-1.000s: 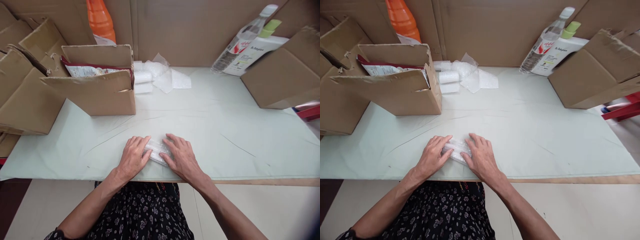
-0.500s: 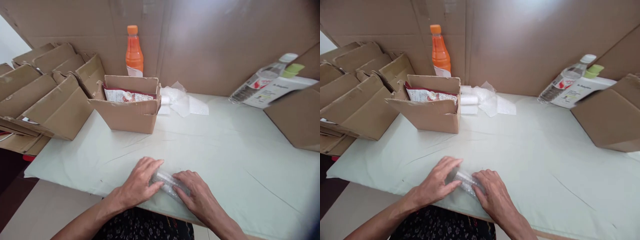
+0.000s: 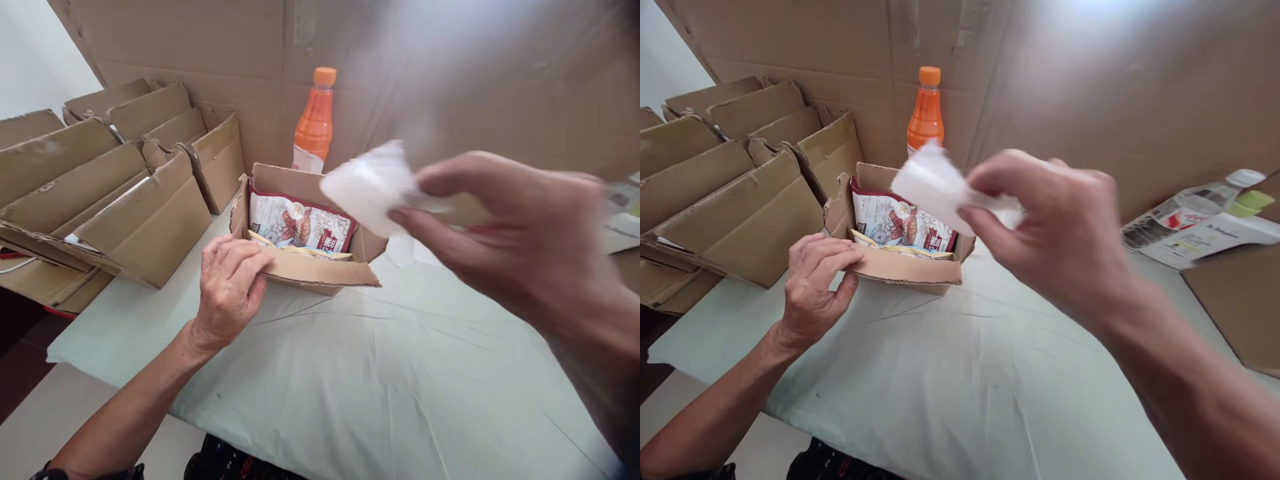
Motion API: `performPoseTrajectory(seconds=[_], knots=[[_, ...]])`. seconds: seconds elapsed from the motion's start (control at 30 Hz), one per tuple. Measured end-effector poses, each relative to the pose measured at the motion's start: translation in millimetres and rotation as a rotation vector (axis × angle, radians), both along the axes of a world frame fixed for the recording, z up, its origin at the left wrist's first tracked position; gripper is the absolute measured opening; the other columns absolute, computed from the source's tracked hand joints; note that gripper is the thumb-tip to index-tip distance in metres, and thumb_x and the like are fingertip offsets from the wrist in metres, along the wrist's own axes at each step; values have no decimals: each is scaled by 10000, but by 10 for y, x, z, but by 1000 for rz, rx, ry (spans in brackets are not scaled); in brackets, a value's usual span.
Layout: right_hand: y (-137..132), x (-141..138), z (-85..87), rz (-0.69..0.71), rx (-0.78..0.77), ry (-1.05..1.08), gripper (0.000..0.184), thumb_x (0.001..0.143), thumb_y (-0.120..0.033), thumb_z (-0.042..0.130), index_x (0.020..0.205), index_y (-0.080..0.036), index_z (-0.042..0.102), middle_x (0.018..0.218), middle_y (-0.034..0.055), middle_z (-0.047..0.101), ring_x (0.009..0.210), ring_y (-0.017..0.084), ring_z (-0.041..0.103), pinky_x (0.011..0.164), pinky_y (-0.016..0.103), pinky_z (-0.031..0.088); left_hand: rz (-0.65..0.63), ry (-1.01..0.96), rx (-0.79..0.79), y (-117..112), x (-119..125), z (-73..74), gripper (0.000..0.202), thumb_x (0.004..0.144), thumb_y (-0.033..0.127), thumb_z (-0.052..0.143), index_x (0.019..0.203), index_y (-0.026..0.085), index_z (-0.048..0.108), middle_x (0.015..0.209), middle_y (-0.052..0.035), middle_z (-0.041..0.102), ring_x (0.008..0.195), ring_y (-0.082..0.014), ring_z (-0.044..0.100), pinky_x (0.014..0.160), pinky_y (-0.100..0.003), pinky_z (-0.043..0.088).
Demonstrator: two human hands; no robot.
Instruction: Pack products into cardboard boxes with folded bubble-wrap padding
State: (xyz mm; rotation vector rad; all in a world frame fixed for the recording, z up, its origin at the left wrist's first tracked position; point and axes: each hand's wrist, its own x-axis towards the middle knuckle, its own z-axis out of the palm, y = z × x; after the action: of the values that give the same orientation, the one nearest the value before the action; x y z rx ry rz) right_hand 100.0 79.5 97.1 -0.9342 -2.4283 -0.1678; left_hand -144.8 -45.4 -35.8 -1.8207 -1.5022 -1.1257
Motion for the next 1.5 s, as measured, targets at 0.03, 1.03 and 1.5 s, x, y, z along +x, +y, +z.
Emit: performPoseTrajectory(seconds=[0.03,1.03,1.5], knots=[[106,-263,22,35,17,-82,322,1024,-414,507,1095,-186,725,1014,17,741,935,184,686,866,403,463,-4,-1,0,-16,3,-23,239,879,50,572,1040,211,646,983,-42,715,1001,-210,700,1069,-469,460],[-199,247,-1385,-118,-835,407,456,825,-472,654,1173,-188,576,1152,136,727,855,258,715,727,399,603,-122,-877,-437,-458,388,-414,657,873,239,628,1497,201,427,1404,-155,591,1252,-291,617,1055,-479,540],[334,-1579,-2114,289,-718,612,737,827,-211,538,1545,-181,373,1608,180,382,1474,283,422,1120,485,502,-35,-657,-404,-683,137,-743,755,914,161,569,1597,337,299,1698,-127,194,1533,-347,340,1124,-528,502]])
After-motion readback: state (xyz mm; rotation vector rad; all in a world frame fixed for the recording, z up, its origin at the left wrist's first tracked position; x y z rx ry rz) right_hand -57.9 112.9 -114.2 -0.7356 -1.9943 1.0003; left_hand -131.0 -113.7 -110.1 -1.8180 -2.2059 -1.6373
